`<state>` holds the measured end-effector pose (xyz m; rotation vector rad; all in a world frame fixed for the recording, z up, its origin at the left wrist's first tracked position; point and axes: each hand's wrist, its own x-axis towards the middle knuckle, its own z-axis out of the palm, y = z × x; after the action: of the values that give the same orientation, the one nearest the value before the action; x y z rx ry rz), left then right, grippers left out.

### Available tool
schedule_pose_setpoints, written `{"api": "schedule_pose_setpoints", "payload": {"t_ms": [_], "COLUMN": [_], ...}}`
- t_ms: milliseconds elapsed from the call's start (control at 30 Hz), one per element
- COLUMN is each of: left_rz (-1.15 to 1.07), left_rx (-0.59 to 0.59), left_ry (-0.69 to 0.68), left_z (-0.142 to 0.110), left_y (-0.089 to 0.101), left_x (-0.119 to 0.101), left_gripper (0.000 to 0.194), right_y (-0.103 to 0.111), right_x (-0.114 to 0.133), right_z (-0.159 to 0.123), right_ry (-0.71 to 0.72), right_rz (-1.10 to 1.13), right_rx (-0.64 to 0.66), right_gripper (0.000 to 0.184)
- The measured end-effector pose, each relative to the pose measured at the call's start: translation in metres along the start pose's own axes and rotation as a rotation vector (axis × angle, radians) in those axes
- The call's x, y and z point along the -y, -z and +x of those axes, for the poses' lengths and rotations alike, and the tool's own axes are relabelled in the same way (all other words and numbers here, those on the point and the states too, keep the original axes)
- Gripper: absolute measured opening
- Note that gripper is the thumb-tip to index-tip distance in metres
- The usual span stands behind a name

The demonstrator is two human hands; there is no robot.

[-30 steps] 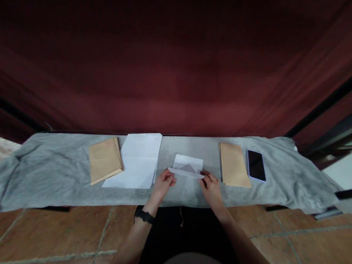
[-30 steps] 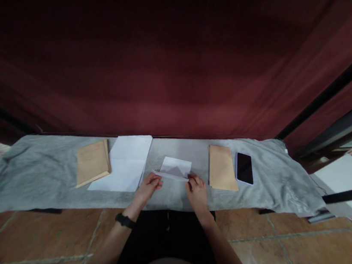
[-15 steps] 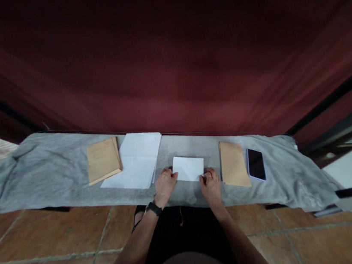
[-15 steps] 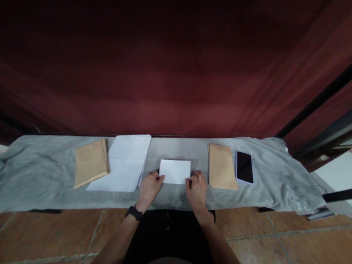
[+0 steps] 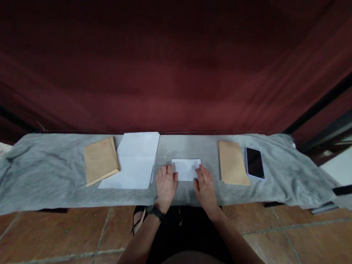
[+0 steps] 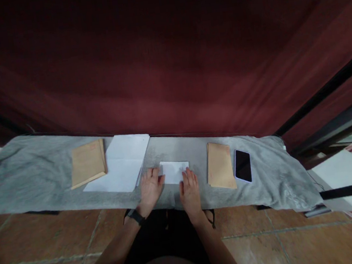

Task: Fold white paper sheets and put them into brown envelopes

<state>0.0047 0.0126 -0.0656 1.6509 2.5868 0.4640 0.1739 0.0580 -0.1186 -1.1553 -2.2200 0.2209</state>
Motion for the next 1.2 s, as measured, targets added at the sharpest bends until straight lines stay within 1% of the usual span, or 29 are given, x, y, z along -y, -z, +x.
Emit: {"api": "schedule_pose_setpoints", "payload": {"t_ms": [67, 133, 167, 233, 400, 567, 667, 900, 1067, 1200], "left_rz": [-0.055, -0.097, -0.101, -0.09, -0.032, 0.03, 0.023, -0.018, -0.023, -0.009], "left_rx": [-0.03, 0.012, 0.036, 0.067, 0.054, 0.004, -0.024, -0.061, -0.065, -0.071], "left_ry": [-0.197, -0.36, -0.4, -0.429, -0.423, -0.342, -0.287, -0.153, -0.1, -0.083], "left_z": [-0.007, -0.014, -0.018, -0.023, -0.029, -0.037, -0.041, -0.047, -0.049, -0.05], "left_y": [-0.011, -0.023, -0.028, -0.034, -0.034, -0.035, -0.037, -0.037, -0.039, -0.039], "left_x": [-0.003, -0.004, -0.005, -0.003, 0.003, 0.008, 0.01, 0.011, 0.014, 0.016], "left_gripper": [0.041, 0.05, 0.054, 0.059, 0.056, 0.062, 0.067, 0.07, 0.068, 0.065], "right_y": [-0.001, -0.001, -0.001, 0.001, 0.005, 0.008, 0.008, 0.011, 0.012, 0.012], "right_x": [0.01, 0.018, 0.021, 0.022, 0.017, 0.012, 0.009, 0.002, -0.002, -0.004], "right_z": [-0.002, -0.004, -0.006, -0.008, -0.015, -0.02, -0.023, -0.03, -0.034, -0.036], "right_ry": [0.061, 0.107, 0.122, 0.129, 0.113, 0.086, 0.047, 0.006, -0.014, -0.022], "right_rz": [0.02, 0.025, 0.021, -0.002, -0.074, -0.09, -0.101, -0.143, -0.154, -0.147], "right_rx": [0.069, 0.131, 0.156, 0.184, 0.194, 0.154, 0.116, 0.088, 0.077, 0.073], "right_gripper": [0.046, 0.048, 0.049, 0.049, 0.049, 0.055, 0.058, 0.058, 0.059, 0.058]}}
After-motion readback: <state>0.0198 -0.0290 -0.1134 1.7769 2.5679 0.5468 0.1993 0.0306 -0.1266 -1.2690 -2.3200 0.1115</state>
